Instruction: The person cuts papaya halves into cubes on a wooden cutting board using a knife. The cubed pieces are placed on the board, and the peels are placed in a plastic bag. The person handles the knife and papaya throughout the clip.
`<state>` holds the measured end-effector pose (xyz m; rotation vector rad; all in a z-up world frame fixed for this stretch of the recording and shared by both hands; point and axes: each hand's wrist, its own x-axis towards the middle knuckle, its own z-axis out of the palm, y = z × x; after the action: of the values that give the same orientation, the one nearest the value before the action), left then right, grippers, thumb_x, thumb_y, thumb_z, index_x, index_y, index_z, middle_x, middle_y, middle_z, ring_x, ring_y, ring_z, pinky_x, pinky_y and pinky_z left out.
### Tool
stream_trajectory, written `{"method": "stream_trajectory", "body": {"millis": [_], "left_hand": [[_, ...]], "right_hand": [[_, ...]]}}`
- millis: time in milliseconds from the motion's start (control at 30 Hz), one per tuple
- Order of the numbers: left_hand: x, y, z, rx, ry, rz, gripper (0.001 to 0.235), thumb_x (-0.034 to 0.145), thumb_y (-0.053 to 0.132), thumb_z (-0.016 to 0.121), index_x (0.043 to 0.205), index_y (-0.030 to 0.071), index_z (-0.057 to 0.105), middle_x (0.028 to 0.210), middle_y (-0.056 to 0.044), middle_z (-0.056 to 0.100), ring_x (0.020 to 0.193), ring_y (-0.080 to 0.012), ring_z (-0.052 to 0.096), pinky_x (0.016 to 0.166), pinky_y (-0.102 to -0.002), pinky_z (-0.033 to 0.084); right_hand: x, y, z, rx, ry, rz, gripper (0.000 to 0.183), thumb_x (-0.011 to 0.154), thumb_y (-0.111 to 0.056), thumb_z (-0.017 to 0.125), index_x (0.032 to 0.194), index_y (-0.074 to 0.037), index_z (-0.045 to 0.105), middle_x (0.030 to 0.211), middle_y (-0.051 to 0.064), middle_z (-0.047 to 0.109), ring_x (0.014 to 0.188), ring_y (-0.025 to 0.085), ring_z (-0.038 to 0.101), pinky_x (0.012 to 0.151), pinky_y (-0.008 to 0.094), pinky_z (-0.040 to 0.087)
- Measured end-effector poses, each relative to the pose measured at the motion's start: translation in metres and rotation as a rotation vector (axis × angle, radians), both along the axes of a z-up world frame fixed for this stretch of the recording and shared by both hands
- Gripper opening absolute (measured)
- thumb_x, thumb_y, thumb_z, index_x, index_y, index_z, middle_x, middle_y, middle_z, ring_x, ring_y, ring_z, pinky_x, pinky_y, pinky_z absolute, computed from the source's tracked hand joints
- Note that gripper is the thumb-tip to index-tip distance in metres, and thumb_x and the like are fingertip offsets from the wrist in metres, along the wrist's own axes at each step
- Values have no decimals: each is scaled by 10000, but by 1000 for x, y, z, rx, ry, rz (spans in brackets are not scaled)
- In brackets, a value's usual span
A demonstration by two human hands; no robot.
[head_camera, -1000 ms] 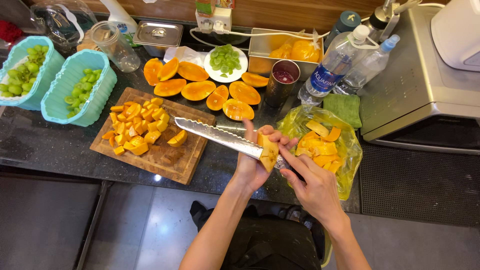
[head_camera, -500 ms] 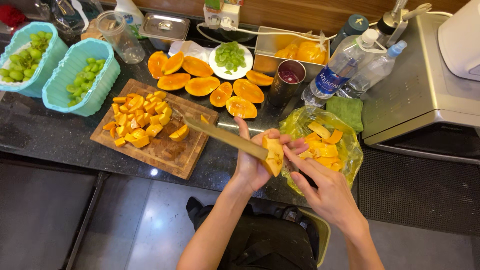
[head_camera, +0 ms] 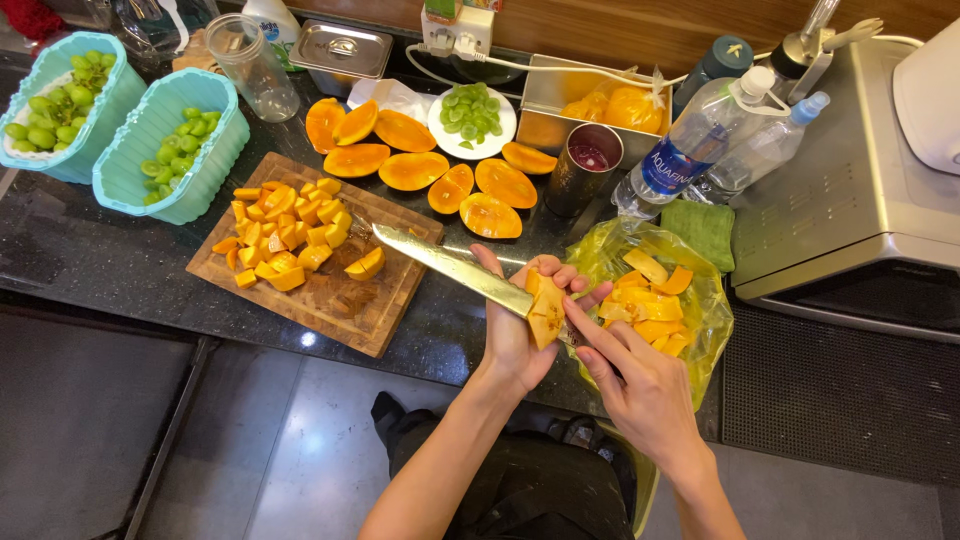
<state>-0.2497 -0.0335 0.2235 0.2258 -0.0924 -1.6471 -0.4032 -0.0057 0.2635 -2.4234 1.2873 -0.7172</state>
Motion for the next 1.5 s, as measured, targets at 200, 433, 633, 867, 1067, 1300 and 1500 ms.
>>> {"method": "stream_trajectory", "body": {"millis": [200,433,633,867,1067,1300,1500], "left_hand": [[3,-2,-3,-115,41,-49,840,973,882,190,816,94,435,804,-55,492,869,-246,560,1128,-577,460],[19,-3,0,-167,-129,-206,905,951,873,76,803,78,483,1141,-303,661,1392,-427,543,1217,-568,390],[32,-1,6,-254,-224,-374,936,908,892,14,783,93,485,1380,-375,578,1372,-449,533,1211,-546,382],[26,8,4,-225,-174,-279,773,1008,735,149,1041,96,582,1476,-223,574,1386,-318,562,1209,-458,412],[10,34,-30,-92,-416,36,390,1047,215,566,1391,32,560,1302,-98,644,1167,-212,648,978,-405,545],[13,24,-59,-159,-688,92,393,957,3,655,1343,-39,597,1284,-99,683,1172,-159,656,1023,-300,524],[37,32,-101,-46,-775,36,375,950,49,710,1301,-50,624,1193,-94,717,1085,-151,684,971,-298,546]], "right_hand": [[-1,-1,1,6,-20,-14,467,933,-220,681,1396,-262,638,732,48,523,527,201,523,519,352,451],[-5,-7,9,52,9,-7,480,918,-241,681,1395,-264,636,796,54,620,605,214,615,582,357,505],[-18,-22,6,163,-32,72,462,899,-237,697,1359,-226,666,843,51,705,686,217,682,658,355,544],[-19,-26,2,93,-115,77,420,893,-165,733,1311,-200,704,823,47,684,655,199,645,636,322,524],[-20,-20,11,-151,63,-2,479,888,-196,731,1359,-223,653,834,36,662,588,222,622,536,354,480],[-19,-25,2,-129,24,9,377,906,-172,712,1276,-238,678,845,26,664,622,233,643,554,366,491],[8,-32,-46,-33,-115,59,242,919,-177,715,1149,-170,640,973,57,699,768,295,692,631,375,534]]}}
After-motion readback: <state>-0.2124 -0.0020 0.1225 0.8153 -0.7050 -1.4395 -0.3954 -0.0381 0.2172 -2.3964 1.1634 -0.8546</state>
